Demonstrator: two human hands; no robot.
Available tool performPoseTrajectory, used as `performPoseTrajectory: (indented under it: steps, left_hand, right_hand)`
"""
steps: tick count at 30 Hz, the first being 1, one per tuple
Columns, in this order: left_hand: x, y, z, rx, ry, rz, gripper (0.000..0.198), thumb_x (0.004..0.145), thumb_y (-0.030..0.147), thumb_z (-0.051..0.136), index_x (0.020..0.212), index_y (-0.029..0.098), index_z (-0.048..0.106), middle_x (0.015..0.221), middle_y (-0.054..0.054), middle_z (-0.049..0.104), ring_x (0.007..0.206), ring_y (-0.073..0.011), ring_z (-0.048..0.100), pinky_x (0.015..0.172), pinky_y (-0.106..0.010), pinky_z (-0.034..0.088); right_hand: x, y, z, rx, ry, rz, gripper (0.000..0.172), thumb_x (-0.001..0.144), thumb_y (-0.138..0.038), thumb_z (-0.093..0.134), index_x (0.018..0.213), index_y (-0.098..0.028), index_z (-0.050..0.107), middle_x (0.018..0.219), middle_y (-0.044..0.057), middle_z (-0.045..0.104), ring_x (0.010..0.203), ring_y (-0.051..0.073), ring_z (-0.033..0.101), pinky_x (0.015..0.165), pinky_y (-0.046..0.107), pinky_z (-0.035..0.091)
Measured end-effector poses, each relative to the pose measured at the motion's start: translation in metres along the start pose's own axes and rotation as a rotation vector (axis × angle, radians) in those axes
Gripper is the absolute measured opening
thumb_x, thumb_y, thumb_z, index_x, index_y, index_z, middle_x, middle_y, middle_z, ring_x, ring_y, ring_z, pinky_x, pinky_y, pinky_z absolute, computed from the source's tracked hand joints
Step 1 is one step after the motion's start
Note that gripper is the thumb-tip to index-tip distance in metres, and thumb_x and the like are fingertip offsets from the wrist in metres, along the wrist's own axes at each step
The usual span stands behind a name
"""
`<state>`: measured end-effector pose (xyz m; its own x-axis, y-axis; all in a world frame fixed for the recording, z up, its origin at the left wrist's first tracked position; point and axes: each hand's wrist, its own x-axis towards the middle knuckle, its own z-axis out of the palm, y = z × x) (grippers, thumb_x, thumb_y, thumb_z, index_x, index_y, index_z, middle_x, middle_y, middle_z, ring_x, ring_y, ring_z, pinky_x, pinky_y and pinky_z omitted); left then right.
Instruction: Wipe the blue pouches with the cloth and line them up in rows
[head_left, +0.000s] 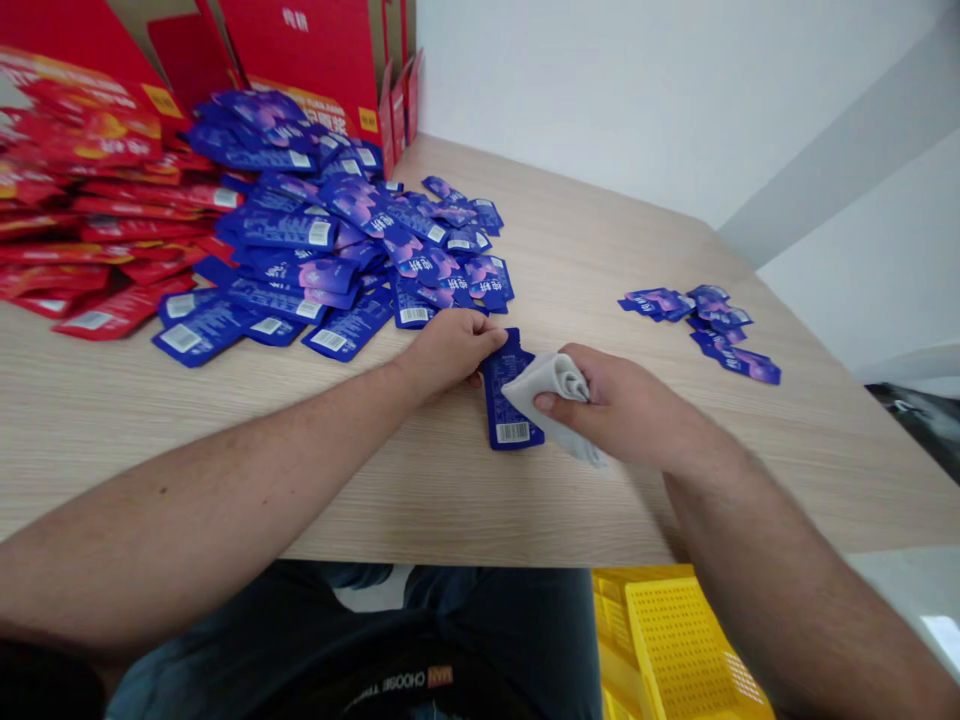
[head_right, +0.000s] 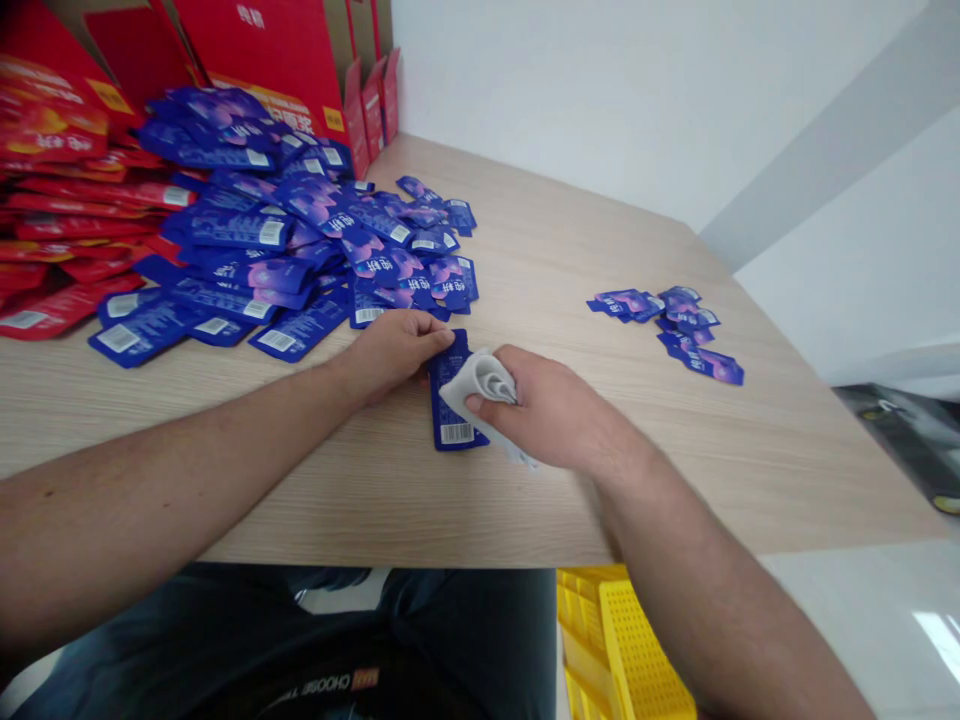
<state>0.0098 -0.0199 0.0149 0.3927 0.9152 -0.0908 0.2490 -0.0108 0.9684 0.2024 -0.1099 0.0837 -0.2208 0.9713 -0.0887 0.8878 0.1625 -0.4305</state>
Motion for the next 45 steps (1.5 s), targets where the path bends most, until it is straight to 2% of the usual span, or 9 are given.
performPoseTrajectory:
  steps: [6,12,17,25,29,31,36,42,45]
  left_hand:
    - [-0.001,0.003,0.003,-0.129,-0.005,-0.045,0.023,0.095,0.02,0.06,0.072,0.02,0.061,0.059,0.003,0.059,0.046,-0.0116,0.054,0.043,-0.024,0.044]
    - [-0.002,0.004,0.007,-0.098,0.067,-0.022,0.024,0.092,0.021,0.063,0.069,0.019,0.061,0.058,0.002,0.058,0.048,-0.0109,0.051,0.044,-0.022,0.038]
    - [-0.001,-0.003,0.007,-0.042,0.057,-0.011,0.02,0.093,0.028,0.061,0.075,0.02,0.063,0.063,0.001,0.061,0.052,-0.0143,0.054,0.048,-0.026,0.038]
    - [0.003,-0.009,0.002,0.015,0.151,0.127,0.019,0.09,0.027,0.062,0.074,0.018,0.064,0.071,0.001,0.061,0.067,-0.0137,0.049,0.061,-0.027,0.038]
    - [0.008,-0.012,0.005,-0.254,0.16,0.082,0.022,0.093,0.023,0.058,0.072,0.02,0.057,0.066,0.002,0.054,0.061,-0.0119,0.047,0.058,-0.025,0.038]
    - [0.008,-0.012,0.007,-0.358,0.151,0.079,0.021,0.095,0.023,0.058,0.074,0.02,0.057,0.065,0.003,0.052,0.059,-0.0113,0.047,0.057,-0.024,0.039]
    - [0.001,0.0,0.006,-0.578,0.056,0.006,0.013,0.094,0.017,0.058,0.082,0.02,0.058,0.067,0.003,0.054,0.056,-0.0101,0.05,0.055,-0.022,0.044]
    - [-0.01,0.02,-0.003,-0.561,0.058,0.009,0.009,0.098,0.027,0.057,0.09,0.023,0.055,0.093,0.0,0.069,0.087,-0.0176,0.074,0.075,-0.033,0.06]
    - [-0.012,0.023,-0.005,-0.51,0.107,0.038,0.01,0.098,0.029,0.058,0.09,0.023,0.055,0.103,-0.002,0.072,0.106,-0.0217,0.075,0.081,-0.035,0.061]
  right_hand:
    - [0.048,0.004,0.004,-0.139,0.175,0.104,0.02,0.091,-0.041,0.065,0.091,-0.021,0.061,0.091,0.008,0.074,0.079,0.023,0.064,0.067,0.033,0.04]
    - [0.034,0.008,0.016,0.031,-0.001,-0.027,0.021,0.087,-0.043,0.065,0.092,-0.023,0.06,0.087,0.005,0.074,0.078,0.023,0.065,0.067,0.032,0.043]
    - [0.034,0.011,0.025,0.015,0.218,0.082,0.024,0.088,-0.046,0.063,0.092,-0.023,0.057,0.089,0.007,0.072,0.081,0.024,0.064,0.067,0.033,0.04]
    - [0.021,0.005,0.022,0.02,-0.295,-0.272,0.016,0.085,-0.036,0.071,0.086,-0.024,0.061,0.088,0.003,0.072,0.079,0.02,0.064,0.069,0.031,0.042]
    - [0.036,0.031,0.016,0.045,0.163,-0.018,0.017,0.085,-0.038,0.071,0.088,-0.023,0.062,0.089,0.005,0.073,0.082,0.024,0.064,0.071,0.035,0.044]
    - [0.042,0.044,0.015,0.249,0.252,0.041,0.023,0.084,-0.043,0.072,0.09,-0.023,0.062,0.089,0.006,0.073,0.081,0.024,0.065,0.07,0.036,0.048]
    - [0.04,0.054,0.019,1.055,-0.028,0.09,0.054,0.07,-0.064,0.087,0.098,-0.023,0.065,0.089,0.005,0.078,0.069,0.022,0.069,0.06,0.034,0.056]
    - [0.03,0.045,0.041,1.349,-0.426,0.083,0.056,0.065,-0.059,0.093,0.1,-0.022,0.069,0.089,0.006,0.079,0.082,0.026,0.076,0.078,0.042,0.062]
    - [0.03,0.035,0.052,1.416,-0.442,0.034,0.051,0.069,-0.057,0.091,0.1,-0.023,0.07,0.091,0.005,0.078,0.086,0.024,0.075,0.079,0.038,0.062]
